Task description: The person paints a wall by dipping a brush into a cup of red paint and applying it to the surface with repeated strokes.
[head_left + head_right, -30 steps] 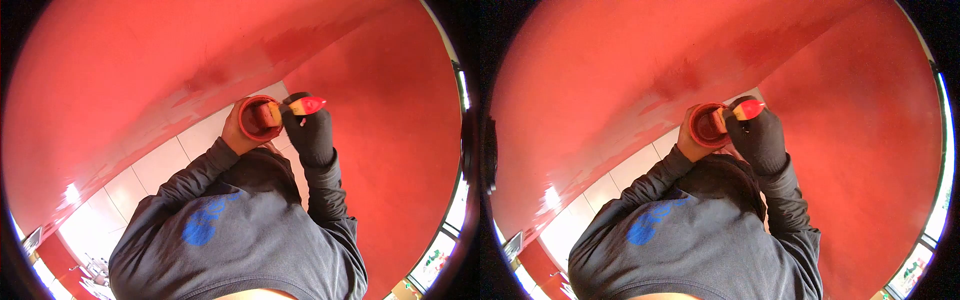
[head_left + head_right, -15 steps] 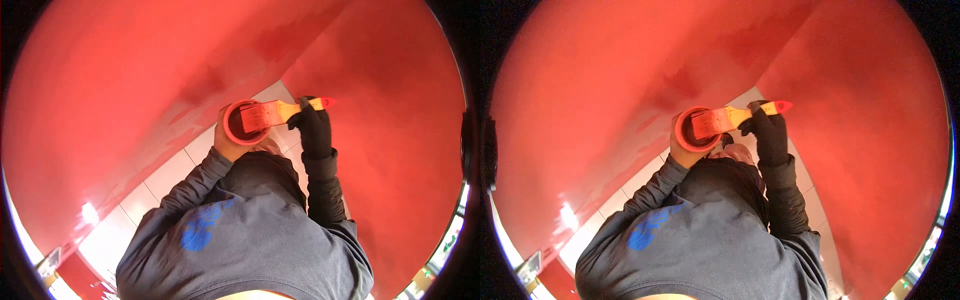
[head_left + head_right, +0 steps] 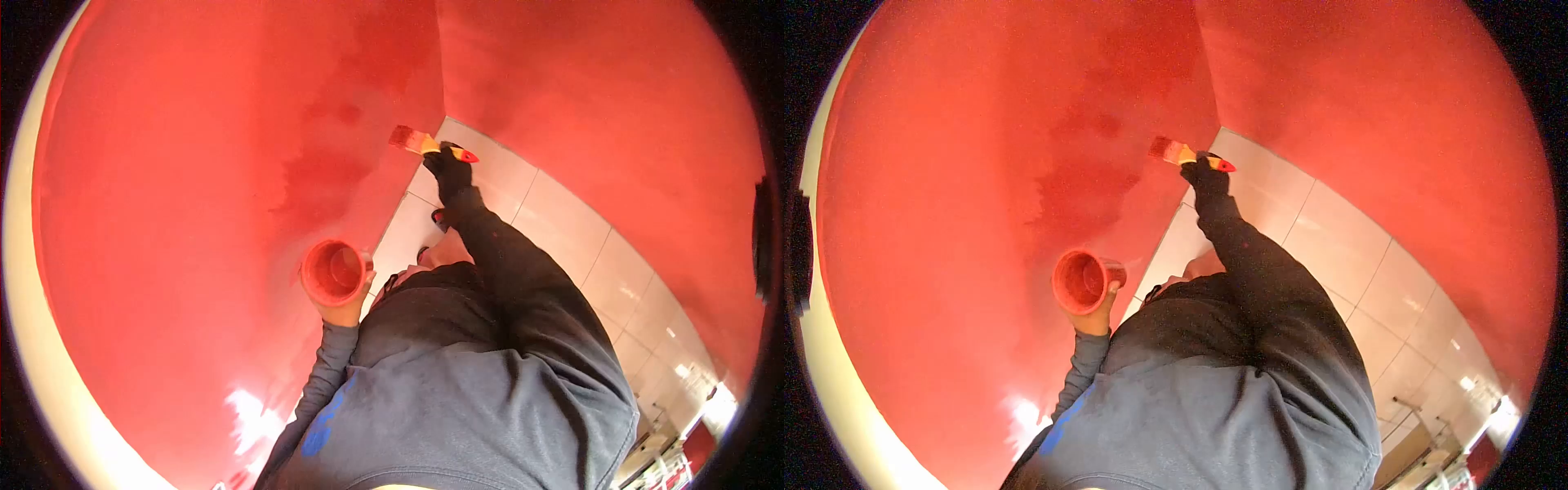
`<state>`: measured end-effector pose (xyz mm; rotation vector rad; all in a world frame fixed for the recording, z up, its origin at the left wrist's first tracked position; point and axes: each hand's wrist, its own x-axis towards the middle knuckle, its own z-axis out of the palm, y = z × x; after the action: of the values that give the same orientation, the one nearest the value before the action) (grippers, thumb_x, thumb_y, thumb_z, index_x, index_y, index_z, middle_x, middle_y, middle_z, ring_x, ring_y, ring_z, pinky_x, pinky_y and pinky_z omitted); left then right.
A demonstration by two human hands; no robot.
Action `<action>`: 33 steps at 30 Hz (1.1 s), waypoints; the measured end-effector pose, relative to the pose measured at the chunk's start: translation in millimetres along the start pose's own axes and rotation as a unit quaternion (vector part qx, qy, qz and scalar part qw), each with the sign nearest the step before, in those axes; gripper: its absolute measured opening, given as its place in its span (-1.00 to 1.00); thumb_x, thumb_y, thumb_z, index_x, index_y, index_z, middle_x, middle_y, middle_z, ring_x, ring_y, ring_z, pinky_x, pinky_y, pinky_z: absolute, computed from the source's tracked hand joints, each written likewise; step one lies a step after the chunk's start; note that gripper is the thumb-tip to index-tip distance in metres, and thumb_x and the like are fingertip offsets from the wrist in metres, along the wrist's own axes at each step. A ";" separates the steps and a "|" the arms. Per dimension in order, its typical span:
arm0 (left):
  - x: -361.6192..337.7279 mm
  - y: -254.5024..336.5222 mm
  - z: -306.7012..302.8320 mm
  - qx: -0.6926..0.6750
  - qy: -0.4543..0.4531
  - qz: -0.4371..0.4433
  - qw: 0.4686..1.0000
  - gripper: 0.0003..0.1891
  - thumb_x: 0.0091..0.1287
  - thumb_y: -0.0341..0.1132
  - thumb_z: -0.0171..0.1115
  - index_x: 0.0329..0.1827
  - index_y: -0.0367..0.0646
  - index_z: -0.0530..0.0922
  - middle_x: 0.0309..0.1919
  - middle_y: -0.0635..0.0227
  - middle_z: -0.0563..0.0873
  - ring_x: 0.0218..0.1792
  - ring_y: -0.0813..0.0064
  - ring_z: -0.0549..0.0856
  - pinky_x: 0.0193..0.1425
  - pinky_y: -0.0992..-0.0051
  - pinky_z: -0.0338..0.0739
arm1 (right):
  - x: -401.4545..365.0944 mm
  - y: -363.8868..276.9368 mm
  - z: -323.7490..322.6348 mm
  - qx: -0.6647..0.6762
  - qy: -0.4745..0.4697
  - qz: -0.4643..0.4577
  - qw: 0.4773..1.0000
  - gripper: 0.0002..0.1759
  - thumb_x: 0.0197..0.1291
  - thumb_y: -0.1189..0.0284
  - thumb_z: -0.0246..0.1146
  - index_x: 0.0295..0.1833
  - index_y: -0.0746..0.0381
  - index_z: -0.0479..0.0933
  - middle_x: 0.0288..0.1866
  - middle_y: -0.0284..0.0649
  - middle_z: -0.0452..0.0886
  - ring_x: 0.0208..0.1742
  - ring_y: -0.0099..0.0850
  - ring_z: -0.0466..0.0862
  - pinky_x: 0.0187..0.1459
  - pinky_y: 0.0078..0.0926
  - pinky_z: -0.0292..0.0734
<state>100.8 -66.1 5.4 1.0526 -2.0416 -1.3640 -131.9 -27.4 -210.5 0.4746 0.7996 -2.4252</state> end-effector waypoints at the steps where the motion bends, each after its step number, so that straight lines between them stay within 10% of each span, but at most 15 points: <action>1: -4.1 12.3 -0.8 -0.046 0.000 -0.059 0.997 -0.07 -0.24 -0.35 0.61 0.20 -0.21 0.18 0.07 0.17 0.46 0.09 0.31 0.49 0.17 0.30 0.41 | 11.7 16.6 -1.4 0.020 0.019 -0.006 1.000 -0.73 0.24 0.38 0.19 -0.02 0.26 0.40 -0.26 -0.17 0.56 -0.34 -0.39 0.62 -0.27 -0.44 0.63; 18: -18.3 -46.8 -26.5 0.081 0.088 0.032 0.992 -0.04 -0.27 -0.23 0.62 0.22 -0.18 0.19 0.10 0.20 0.42 0.12 0.30 0.45 0.19 0.30 0.38 | 41.3 35.0 31.7 0.033 -0.026 -0.058 0.997 -0.79 0.26 0.41 0.16 -0.06 0.26 0.39 -0.25 -0.22 0.51 -0.25 -0.36 0.60 -0.17 -0.39 0.61; 28: -21.0 -46.6 -24.8 0.097 0.092 0.059 0.989 -0.01 -0.29 -0.18 0.63 0.23 -0.18 0.18 0.10 0.18 0.43 0.10 0.29 0.47 0.18 0.30 0.39 | -40.8 -97.6 160.4 0.138 -0.223 -0.123 0.957 -0.73 0.28 0.34 0.15 -0.04 0.29 0.34 -0.21 -0.16 0.51 -0.20 -0.35 0.61 -0.12 -0.35 0.61; 31: -22.7 -47.9 -26.9 0.105 0.090 0.061 0.988 0.00 -0.30 -0.18 0.63 0.22 -0.18 0.18 0.10 0.18 0.43 0.10 0.29 0.47 0.19 0.29 0.38 | 8.1 -50.8 122.5 -0.028 -0.222 -0.136 0.965 -0.73 0.31 0.32 0.11 -0.02 0.28 0.35 -0.19 -0.13 0.54 -0.13 -0.31 0.60 0.02 -0.33 0.55; 33: -24.2 -49.7 -27.1 0.108 0.090 0.062 0.988 -0.01 -0.30 -0.17 0.63 0.22 -0.18 0.18 0.10 0.19 0.43 0.10 0.29 0.47 0.19 0.29 0.37 | 43.8 1.3 76.9 0.126 -0.157 -0.049 0.978 -0.72 0.27 0.33 0.17 -0.02 0.25 0.35 -0.21 -0.12 0.55 -0.17 -0.29 0.61 -0.03 -0.31 0.59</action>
<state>151.8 -72.5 -28.5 1.0756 -2.1142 -0.9663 -178.0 -93.2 -173.2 0.1381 0.3922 -2.6173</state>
